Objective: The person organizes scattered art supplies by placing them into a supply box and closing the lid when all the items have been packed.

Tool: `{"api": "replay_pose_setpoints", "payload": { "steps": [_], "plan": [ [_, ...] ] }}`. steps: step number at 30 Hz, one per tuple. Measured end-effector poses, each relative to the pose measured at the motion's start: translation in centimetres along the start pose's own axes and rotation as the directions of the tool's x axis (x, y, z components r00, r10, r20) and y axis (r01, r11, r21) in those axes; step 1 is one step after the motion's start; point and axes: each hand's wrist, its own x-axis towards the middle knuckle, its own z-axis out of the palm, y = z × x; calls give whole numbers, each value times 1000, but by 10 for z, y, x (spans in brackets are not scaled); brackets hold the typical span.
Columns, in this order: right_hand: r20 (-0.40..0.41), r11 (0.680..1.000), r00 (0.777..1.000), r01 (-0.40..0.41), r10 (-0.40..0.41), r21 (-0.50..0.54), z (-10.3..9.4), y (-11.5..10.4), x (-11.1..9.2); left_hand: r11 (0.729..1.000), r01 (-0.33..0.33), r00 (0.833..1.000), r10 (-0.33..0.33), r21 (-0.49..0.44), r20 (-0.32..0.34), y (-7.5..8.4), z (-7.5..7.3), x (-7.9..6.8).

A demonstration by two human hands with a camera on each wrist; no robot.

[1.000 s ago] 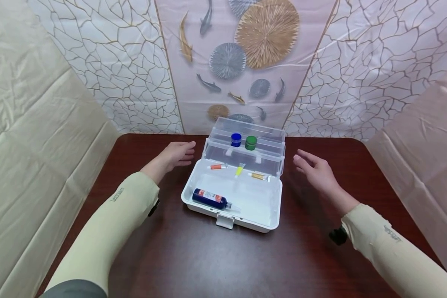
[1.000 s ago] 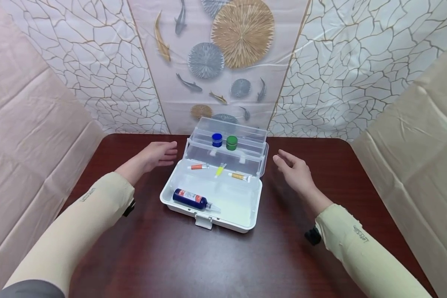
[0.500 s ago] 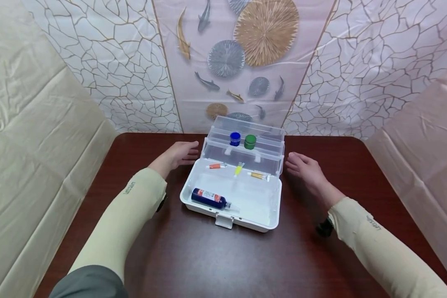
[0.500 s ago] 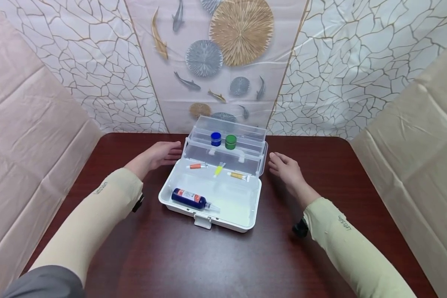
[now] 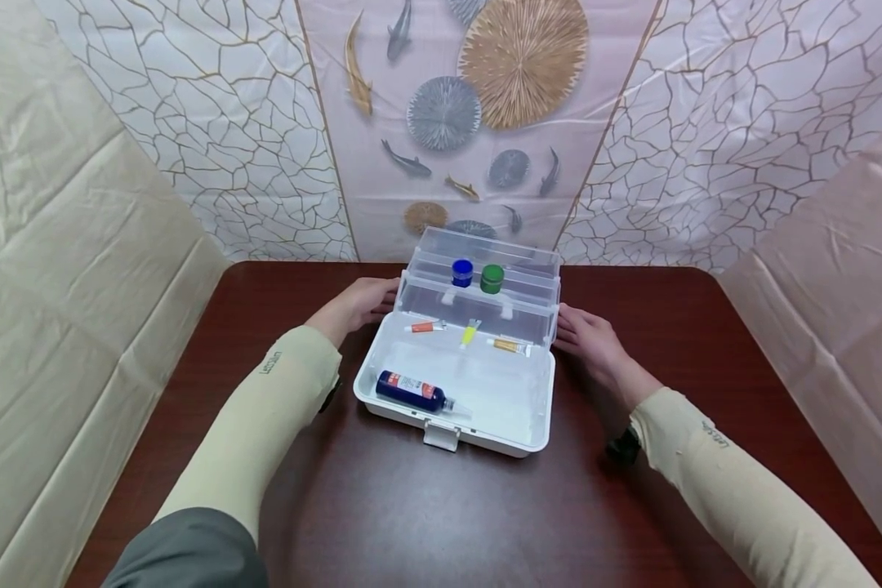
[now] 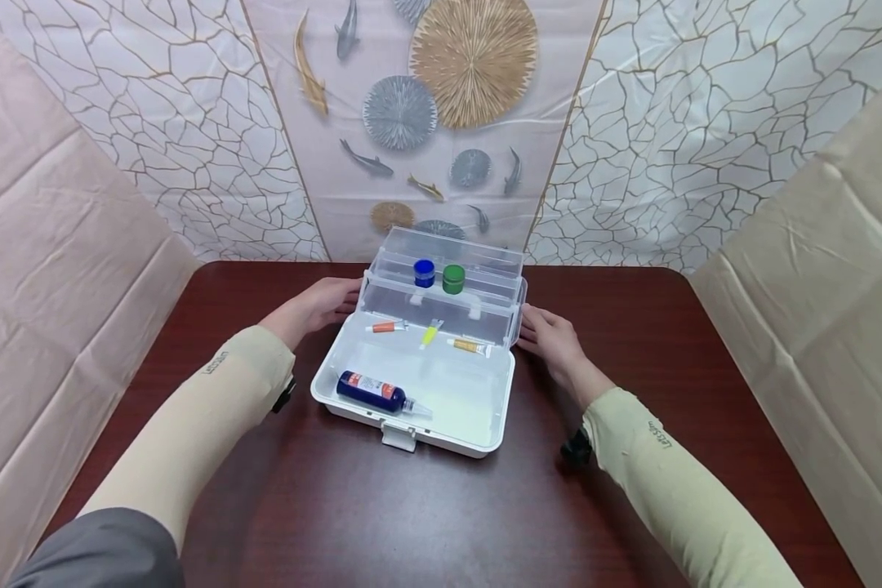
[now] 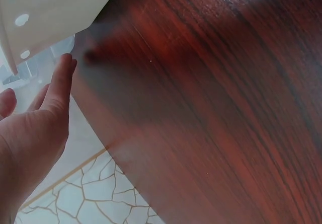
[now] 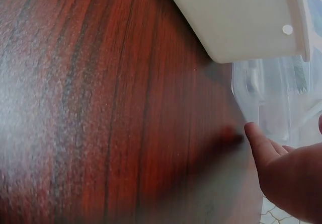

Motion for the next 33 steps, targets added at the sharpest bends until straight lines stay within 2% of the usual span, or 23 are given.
{"api": "replay_pose_setpoints", "payload": {
  "steps": [8,16,20,27,33],
  "plan": [
    [2,999,1000,2,-2,51,3,5,3,1000,-8,1000,8,-13,7,-4,4,7],
    [-9,1000,1000,-6,6,23,5,6,5,1000,-5,1000,5,-17,7,-10,4,13],
    [-16,1000,1000,3,-2,12,6,6,5,1000,-25,1000,25,8,-7,-8,6,10],
    [-34,1000,999,-4,4,8,7,6,5,1000,-17,1000,16,-22,-7,-12,6,15],
    [-58,1000,998,-14,15,4,7,8,6,1000,-17,1000,17,-1,-20,-13,7,15]
  ]
}}
